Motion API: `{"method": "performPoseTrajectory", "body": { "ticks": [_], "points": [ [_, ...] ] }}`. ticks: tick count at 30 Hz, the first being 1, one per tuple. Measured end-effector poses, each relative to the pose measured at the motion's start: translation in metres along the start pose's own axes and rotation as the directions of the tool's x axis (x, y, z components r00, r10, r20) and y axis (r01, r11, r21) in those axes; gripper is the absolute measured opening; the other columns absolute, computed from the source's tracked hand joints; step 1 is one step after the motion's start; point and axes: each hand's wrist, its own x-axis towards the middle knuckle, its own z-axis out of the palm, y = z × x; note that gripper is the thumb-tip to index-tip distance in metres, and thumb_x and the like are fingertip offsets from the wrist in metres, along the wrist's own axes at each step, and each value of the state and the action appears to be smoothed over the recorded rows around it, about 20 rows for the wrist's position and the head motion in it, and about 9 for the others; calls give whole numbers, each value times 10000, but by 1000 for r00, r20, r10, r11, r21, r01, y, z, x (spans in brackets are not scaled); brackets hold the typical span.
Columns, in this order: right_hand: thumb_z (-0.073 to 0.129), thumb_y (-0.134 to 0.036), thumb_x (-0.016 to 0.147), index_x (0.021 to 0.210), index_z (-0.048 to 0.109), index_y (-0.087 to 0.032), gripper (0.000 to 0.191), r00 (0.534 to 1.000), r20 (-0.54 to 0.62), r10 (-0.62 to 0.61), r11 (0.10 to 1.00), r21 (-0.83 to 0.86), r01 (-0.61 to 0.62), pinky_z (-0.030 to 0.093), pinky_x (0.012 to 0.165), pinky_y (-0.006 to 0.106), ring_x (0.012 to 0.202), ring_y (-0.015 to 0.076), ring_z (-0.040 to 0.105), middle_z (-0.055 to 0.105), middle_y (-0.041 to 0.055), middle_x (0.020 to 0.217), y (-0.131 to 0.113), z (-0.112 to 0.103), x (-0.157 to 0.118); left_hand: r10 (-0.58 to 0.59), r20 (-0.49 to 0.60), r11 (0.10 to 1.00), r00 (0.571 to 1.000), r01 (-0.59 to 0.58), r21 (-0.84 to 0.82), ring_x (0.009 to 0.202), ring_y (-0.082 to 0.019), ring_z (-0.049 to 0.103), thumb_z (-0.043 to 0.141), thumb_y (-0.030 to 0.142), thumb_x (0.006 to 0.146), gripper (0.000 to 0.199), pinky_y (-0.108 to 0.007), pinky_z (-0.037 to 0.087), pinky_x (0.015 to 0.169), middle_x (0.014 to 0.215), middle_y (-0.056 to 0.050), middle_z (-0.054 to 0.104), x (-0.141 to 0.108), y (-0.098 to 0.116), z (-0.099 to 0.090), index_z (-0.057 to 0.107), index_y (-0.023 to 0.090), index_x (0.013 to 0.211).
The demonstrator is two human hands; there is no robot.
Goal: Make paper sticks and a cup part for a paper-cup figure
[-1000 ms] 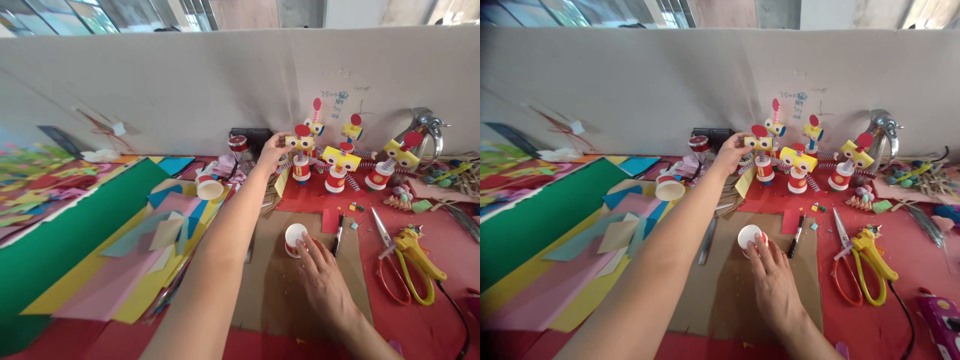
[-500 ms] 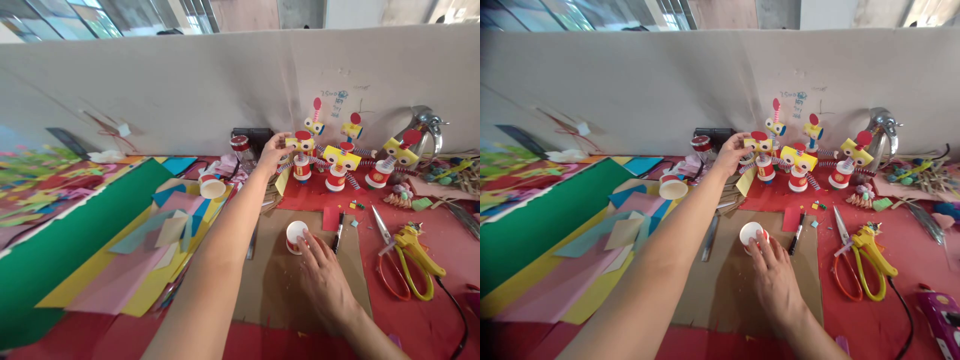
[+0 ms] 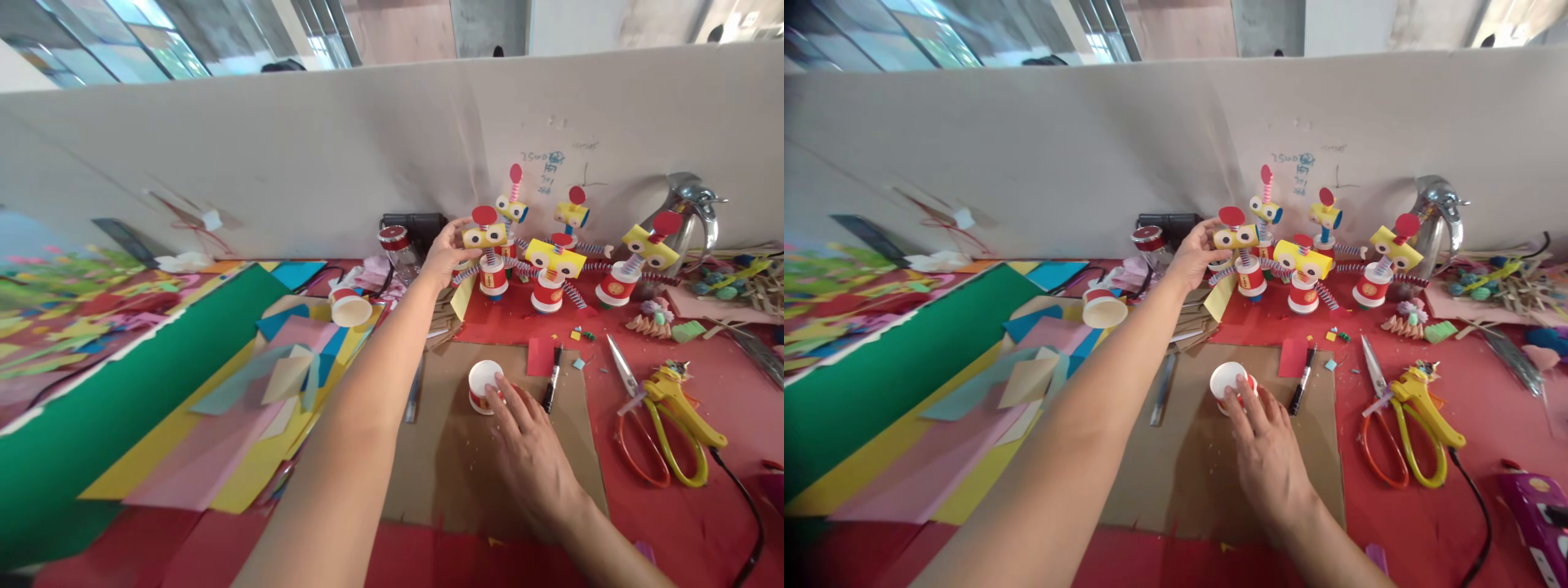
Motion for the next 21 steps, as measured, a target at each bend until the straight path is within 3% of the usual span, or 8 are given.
{"method": "performPoseTrajectory", "body": {
  "ticks": [8, 13, 21],
  "points": [
    [433, 36, 826, 1557, 295, -248, 797, 1000, -19, 3, 1000, 7, -3, 538, 957, 489, 1295, 302, 522, 459, 119, 1536, 0, 2, 0, 55, -17, 991, 998, -53, 119, 1066, -228, 630, 792, 115, 551, 612, -345, 490, 940, 1124, -41, 666, -4, 5, 1, 634, 220, 1133],
    [443, 34, 830, 1552, 308, -240, 784, 999, -31, 8, 1000, -2, -8, 525, 983, 498, 1307, 303, 514, 453, 120, 1540, 0, 4, 0, -4, -48, 995, 999, 9, 104, 1046, -241, 639, 797, 105, 485, 642, -343, 500, 918, 997, -26, 691, -5, 2, 1, 620, 206, 1094],
    [471, -15, 881, 1578, 221, -291, 790, 999, -2, 37, 999, -17, -37, 520, 1001, 480, 1297, 286, 529, 418, 92, 1568, -1, 5, 0, -9, -25, 991, 1000, 12, 135, 1106, -258, 611, 802, 102, 464, 718, -338, 497, 922, 1122, -68, 671, -3, 8, 2, 617, 189, 1152]
  ]
}}
